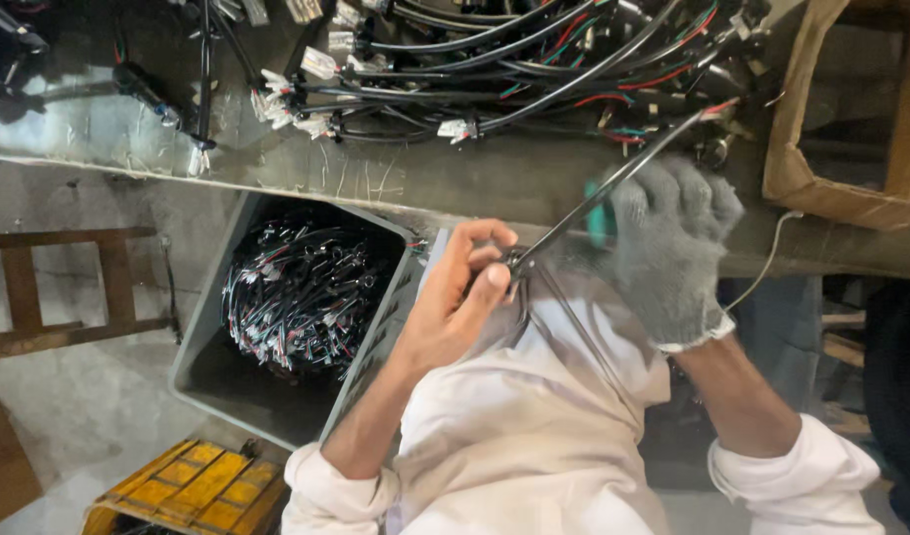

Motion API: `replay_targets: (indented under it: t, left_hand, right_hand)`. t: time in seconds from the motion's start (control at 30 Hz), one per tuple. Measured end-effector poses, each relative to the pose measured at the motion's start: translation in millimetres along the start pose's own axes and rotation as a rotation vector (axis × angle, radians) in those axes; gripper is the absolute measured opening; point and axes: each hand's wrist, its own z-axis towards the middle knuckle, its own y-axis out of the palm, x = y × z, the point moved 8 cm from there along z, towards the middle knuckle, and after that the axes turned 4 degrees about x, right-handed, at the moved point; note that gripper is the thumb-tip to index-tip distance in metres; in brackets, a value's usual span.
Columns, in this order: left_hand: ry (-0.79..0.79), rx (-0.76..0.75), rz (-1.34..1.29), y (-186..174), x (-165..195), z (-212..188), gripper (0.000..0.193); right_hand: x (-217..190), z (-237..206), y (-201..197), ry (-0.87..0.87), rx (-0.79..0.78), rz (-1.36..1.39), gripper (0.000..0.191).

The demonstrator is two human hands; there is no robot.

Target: The person sits on the floor and repeatedly strips the outer insulation from black wires using pliers. They pull the insulation off to expose the inner conductors and place the stripped wires onto a pile on the table.

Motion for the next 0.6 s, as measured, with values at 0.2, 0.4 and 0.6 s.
replay_targets:
  t: [0.2,0.4,0.6]
  left_hand:
    - [-0.015,-0.013,0.194,7.7,-0.6,-19.2,0.047]
    - [-0.041,0.012,0.345,12.7,-16.6,-36.9,0.038]
    - [0.062,-0.007,0.258,12.2,-21.6,-44.0,0.036]
  right_hand:
    - [-8.1,-120.5,72.0,0.966,-0.434,0.995,0.028]
    - [-32.9,-161.0,96.3,0.726,-0.557,0.856,0.036]
    - [-19.9,-122.3,104.7,0.47,-0.668,0.767,0.046]
